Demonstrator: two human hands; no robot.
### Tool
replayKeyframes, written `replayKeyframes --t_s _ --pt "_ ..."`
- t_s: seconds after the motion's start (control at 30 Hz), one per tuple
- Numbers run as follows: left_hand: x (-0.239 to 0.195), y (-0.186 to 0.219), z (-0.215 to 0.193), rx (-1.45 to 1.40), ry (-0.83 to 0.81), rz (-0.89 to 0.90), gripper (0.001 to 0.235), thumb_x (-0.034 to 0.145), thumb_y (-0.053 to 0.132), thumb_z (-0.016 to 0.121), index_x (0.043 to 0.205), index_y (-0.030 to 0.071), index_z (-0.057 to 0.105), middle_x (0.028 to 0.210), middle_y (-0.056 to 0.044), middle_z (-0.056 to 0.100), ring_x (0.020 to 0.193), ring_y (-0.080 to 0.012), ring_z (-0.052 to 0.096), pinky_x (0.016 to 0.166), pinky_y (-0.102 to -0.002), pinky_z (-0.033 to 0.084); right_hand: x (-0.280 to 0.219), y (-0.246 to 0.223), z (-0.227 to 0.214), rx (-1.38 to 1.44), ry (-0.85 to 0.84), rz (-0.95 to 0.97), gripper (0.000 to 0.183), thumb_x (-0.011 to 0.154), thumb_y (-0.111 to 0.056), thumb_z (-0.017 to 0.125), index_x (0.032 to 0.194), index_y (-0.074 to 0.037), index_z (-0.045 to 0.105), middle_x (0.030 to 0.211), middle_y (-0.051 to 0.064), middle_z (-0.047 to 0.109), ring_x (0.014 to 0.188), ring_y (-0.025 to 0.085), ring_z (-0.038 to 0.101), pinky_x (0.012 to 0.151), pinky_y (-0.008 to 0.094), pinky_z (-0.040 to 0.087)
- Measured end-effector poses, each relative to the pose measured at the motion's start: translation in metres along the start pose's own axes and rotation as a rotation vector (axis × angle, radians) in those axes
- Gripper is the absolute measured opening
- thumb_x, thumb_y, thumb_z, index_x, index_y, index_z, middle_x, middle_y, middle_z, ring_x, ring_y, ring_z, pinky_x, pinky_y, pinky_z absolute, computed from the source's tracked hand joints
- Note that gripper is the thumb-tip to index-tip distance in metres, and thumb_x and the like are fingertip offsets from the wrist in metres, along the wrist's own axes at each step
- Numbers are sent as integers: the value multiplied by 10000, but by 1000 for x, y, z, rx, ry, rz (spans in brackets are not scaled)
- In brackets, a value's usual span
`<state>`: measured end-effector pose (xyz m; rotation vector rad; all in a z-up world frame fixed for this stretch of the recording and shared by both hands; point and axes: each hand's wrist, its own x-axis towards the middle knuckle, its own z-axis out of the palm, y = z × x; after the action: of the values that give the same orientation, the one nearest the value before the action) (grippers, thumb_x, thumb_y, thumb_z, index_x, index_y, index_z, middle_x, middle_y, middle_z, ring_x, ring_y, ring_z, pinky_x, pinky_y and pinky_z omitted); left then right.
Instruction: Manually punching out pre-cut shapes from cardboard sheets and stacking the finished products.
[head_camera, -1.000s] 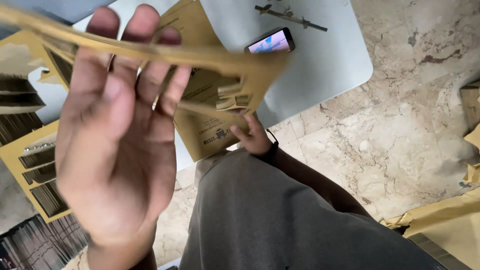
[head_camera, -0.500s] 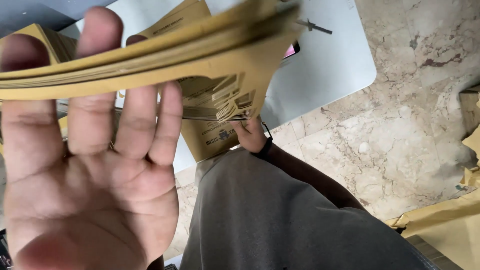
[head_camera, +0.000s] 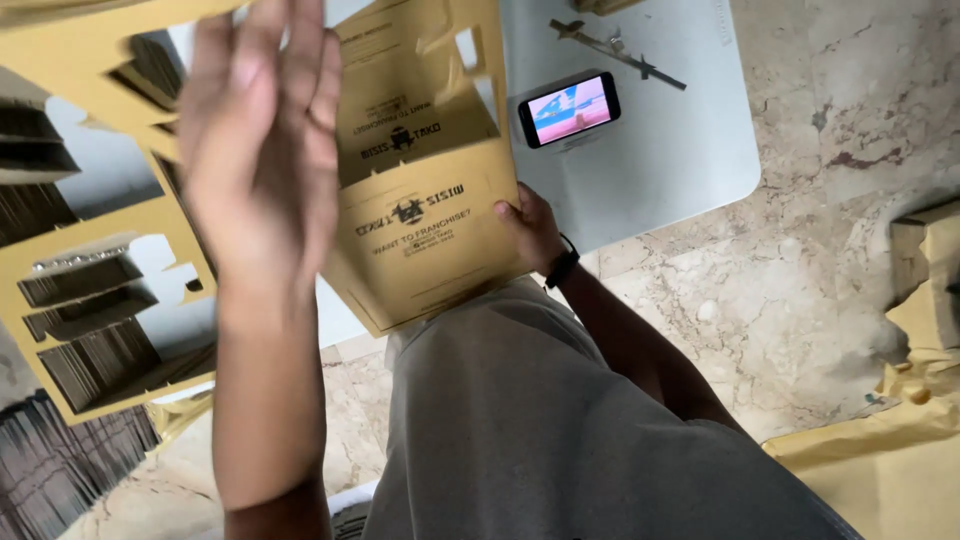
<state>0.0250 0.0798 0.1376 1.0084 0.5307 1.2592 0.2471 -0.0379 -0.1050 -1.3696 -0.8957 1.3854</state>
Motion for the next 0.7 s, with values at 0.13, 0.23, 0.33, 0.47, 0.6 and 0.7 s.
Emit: replayKeyframes --t_s 0.13,0.23,0.33,0.47,0.6,0.7 --pt "2 -92 -90 525 307 -322 214 949 278 649 1094 123 673 1008 1 725 1047 -166 738 980 -327 544 43 145 -34 -255 55 232 326 943 -351 740 1068 -54 691 909 111 712 906 264 677 814 443 525" --pt "-58 -147 -149 1021 432 -503 299 976 357 540 1005 120 721 962 -150 758 1045 -373 720 934 -536 513 73 184 -40 -504 73 355 411 918 -403 747 1106 -40 709 986 181 746 1006 363 707 846 530 528" --pt "-145 -189 -190 1167 502 -651 332 1022 356 535 1179 98 672 1071 -188 744 1093 -415 692 977 -592 520 65 147 -28 -450 90 484 338 957 -362 694 1118 -65 679 962 135 701 914 332 670 738 473 512" --pt "-222 -203 -182 1025 591 -858 429 1060 173 553 1462 24 525 1254 -240 675 1160 -399 669 1006 -543 540 48 86 -9 -274 46 682 328 1040 -322 617 1264 -83 634 993 83 683 849 241 673 697 424 552" --pt "-232 -199 -168 831 620 -910 489 1057 300 558 1481 61 507 1302 -244 655 1208 -399 647 1019 -534 544 43 89 -6 -241 22 710 379 1035 -334 638 1306 -74 595 1063 79 633 947 239 631 793 431 531" --pt "-242 -221 -190 800 734 -888 387 1010 293 624 1346 103 645 1167 -173 734 1086 -333 714 950 -489 577 47 125 -23 -222 42 673 410 1017 -295 642 1357 -86 549 1119 96 612 1014 251 620 841 457 513"
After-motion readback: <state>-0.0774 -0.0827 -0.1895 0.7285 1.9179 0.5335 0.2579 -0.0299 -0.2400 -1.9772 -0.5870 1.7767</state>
